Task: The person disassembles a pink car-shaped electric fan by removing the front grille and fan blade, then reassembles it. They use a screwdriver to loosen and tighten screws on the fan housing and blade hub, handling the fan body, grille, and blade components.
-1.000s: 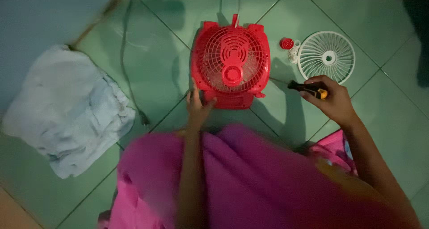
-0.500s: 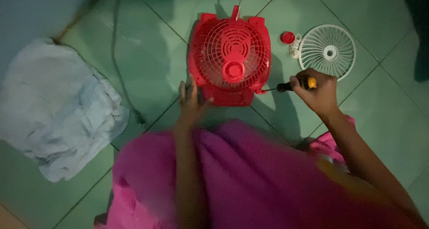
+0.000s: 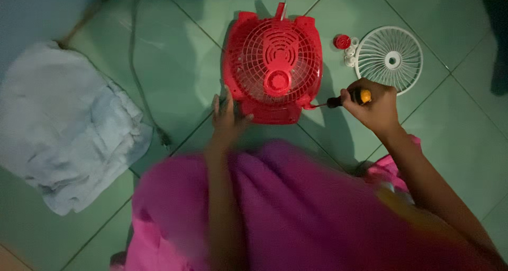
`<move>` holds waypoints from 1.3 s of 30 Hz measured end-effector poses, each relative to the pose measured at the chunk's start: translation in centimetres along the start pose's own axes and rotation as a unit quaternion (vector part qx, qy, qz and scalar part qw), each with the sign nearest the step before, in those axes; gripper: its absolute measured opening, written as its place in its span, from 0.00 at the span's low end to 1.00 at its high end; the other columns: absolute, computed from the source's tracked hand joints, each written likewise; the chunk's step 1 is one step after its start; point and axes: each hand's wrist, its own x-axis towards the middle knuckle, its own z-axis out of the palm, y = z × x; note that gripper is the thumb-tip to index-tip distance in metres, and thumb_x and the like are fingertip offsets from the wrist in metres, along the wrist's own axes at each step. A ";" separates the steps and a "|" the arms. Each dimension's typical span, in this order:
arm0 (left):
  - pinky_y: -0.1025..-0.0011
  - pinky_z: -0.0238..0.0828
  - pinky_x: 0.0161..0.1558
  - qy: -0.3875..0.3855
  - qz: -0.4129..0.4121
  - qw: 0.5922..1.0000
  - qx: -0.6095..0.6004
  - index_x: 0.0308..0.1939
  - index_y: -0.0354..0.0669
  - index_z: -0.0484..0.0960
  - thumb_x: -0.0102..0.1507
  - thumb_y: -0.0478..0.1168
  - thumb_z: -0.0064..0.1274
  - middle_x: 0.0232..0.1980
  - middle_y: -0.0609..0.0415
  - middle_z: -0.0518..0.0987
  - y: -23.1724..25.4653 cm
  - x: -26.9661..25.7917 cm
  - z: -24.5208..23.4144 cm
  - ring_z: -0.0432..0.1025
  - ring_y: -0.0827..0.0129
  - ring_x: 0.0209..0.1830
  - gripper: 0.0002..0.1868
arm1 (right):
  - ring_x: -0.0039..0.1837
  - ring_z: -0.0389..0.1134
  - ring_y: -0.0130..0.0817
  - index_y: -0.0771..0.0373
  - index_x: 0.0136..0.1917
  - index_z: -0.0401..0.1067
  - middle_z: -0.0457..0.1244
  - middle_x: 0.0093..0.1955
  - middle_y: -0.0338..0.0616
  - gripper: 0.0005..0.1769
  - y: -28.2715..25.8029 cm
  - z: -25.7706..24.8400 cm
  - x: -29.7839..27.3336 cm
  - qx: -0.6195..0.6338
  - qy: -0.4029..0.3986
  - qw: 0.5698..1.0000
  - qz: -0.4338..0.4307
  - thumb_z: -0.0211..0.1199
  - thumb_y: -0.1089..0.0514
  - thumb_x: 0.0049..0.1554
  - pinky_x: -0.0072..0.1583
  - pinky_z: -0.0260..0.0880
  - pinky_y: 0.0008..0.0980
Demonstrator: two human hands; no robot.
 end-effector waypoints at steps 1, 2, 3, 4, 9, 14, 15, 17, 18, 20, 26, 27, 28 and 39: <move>0.35 0.32 0.77 -0.003 -0.014 1.000 -0.008 0.84 0.53 0.27 0.50 0.85 0.44 0.87 0.42 0.43 0.0 -0.1 0.1 0.32 0.39 0.86 0.73 | 0.34 0.69 0.31 0.69 0.45 0.78 0.68 0.34 0.46 0.15 -0.1 0.1 0.0 0.001 -0.004 1.000 0.000 0.71 0.53 0.59 0.40 0.70 0.29; 0.35 0.31 0.77 -0.006 -0.028 0.999 -0.017 0.84 0.54 0.27 0.51 0.84 0.45 0.87 0.43 0.42 0.0 -0.2 0.2 0.32 0.40 0.86 0.72 | 0.34 0.69 0.31 0.69 0.46 0.78 0.68 0.34 0.45 0.14 -0.2 0.1 -0.1 0.003 -0.008 1.000 0.000 0.71 0.53 0.59 0.40 0.70 0.29; 0.35 0.30 0.77 -0.009 -0.042 0.999 -0.025 0.84 0.55 0.28 0.51 0.84 0.45 0.88 0.44 0.42 0.0 -0.3 0.2 0.33 0.40 0.87 0.71 | 0.33 0.69 0.31 0.68 0.46 0.78 0.68 0.34 0.45 0.14 -0.3 0.1 -0.1 0.004 -0.012 1.000 0.000 0.71 0.53 0.58 0.40 0.71 0.29; 0.35 0.31 0.77 -0.010 -0.032 0.999 -0.036 0.84 0.54 0.27 0.52 0.83 0.47 0.87 0.42 0.42 -0.1 -0.4 0.2 0.33 0.40 0.86 0.72 | 0.34 0.70 0.31 0.68 0.45 0.78 0.68 0.34 0.45 0.14 -0.5 0.1 0.0 -0.002 -0.013 1.000 -0.008 0.70 0.52 0.59 0.40 0.71 0.29; 0.32 0.28 0.74 -0.023 -0.049 0.998 -0.032 0.83 0.54 0.27 0.53 0.77 0.55 0.88 0.41 0.39 0.2 -0.5 0.0 0.32 0.39 0.86 0.72 | 0.34 0.71 0.33 0.67 0.46 0.78 0.69 0.35 0.46 0.18 -2.2 -0.7 1.2 -0.068 -0.076 0.994 -0.046 0.73 0.48 0.56 0.39 0.73 0.31; 0.36 0.42 0.73 0.121 0.062 0.991 0.014 0.83 0.51 0.35 0.56 0.74 0.60 0.84 0.31 0.37 2.8 0.2 -1.1 0.39 0.35 0.82 0.67 | 0.31 0.70 0.37 0.62 0.46 0.79 0.68 0.28 0.45 0.28 -5.9 -2.0 2.8 -0.221 -0.147 0.964 0.000 0.60 0.34 0.64 0.37 0.72 0.37; 0.36 0.45 0.73 0.171 0.101 0.979 0.035 0.83 0.50 0.39 0.58 0.73 0.60 0.84 0.30 0.37 3.9 0.2 -1.3 0.41 0.34 0.81 0.64 | 0.31 0.70 0.38 0.60 0.47 0.80 0.67 0.26 0.46 0.30 -6.6 -2.2 3.1 -0.283 -0.165 0.945 0.020 0.56 0.32 0.67 0.36 0.72 0.38; 0.39 0.49 0.80 0.225 0.176 0.958 0.021 0.85 0.53 0.46 0.66 0.67 0.57 0.87 0.40 0.42 6.5 0.3 -1.5 0.46 0.43 0.84 0.54 | 0.30 0.69 0.40 0.51 0.50 0.81 0.66 0.27 0.45 0.30 -7.9 -2.3 3.5 -0.338 -0.217 0.915 0.042 0.46 0.32 0.68 0.35 0.71 0.39; 0.41 0.51 0.84 0.250 0.216 0.944 0.012 0.86 0.55 0.49 0.69 0.65 0.55 0.89 0.45 0.45 8.3 0.8 -1.1 0.49 0.47 0.86 0.49 | 0.30 0.69 0.40 0.47 0.51 0.82 0.66 0.27 0.45 0.31 -8.2 -2.5 3.7 -0.368 -0.241 0.897 0.053 0.41 0.32 0.68 0.35 0.71 0.40; 0.47 0.56 0.78 0.215 0.207 0.954 0.025 0.84 0.58 0.56 0.71 0.62 0.53 0.87 0.55 0.52 11.5 2.0 -0.6 0.55 0.57 0.87 0.42 | 0.33 0.71 0.38 0.47 0.50 0.83 0.66 0.29 0.44 0.31 -8.3 -2.5 4.1 -0.379 -0.290 0.877 0.050 0.42 0.31 0.67 0.37 0.73 0.37; 0.42 0.49 0.81 0.272 0.259 0.912 0.163 0.80 0.66 0.57 0.68 0.64 0.54 0.85 0.57 0.51 17.3 7.2 1.1 0.50 0.57 0.85 0.40 | 0.46 0.74 0.40 0.40 0.65 0.75 0.70 0.43 0.42 0.23 -7.6 -2.8 5.3 -0.363 -0.389 0.838 -0.122 0.57 0.54 0.58 0.45 0.76 0.39; 0.43 0.48 0.81 0.264 0.258 0.912 0.180 0.80 0.65 0.58 0.67 0.64 0.54 0.84 0.56 0.51 17.4 7.9 1.1 0.49 0.56 0.84 0.40 | 0.48 0.74 0.41 0.36 0.71 0.72 0.69 0.49 0.43 0.30 -7.9 -2.8 5.4 -0.381 -0.390 0.816 -0.191 0.56 0.59 0.58 0.45 0.77 0.38; 0.43 0.47 0.80 0.255 0.257 0.911 0.197 0.79 0.64 0.59 0.66 0.65 0.54 0.83 0.55 0.52 17.3 8.4 0.9 0.48 0.55 0.84 0.40 | 0.49 0.74 0.41 0.44 0.69 0.71 0.70 0.48 0.45 0.22 -8.2 -2.9 5.5 -0.341 -0.416 0.838 -0.096 0.55 0.53 0.61 0.47 0.77 0.39; 0.46 0.38 0.79 0.197 0.200 0.932 0.231 0.75 0.60 0.67 0.66 0.67 0.51 0.81 0.56 0.58 16.5 9.1 1.8 0.49 0.57 0.82 0.37 | 0.58 0.70 0.45 0.52 0.71 0.69 0.64 0.57 0.48 0.34 -7.2 -3.8 5.1 -0.225 -0.329 0.907 -0.137 0.55 0.69 0.51 0.50 0.78 0.40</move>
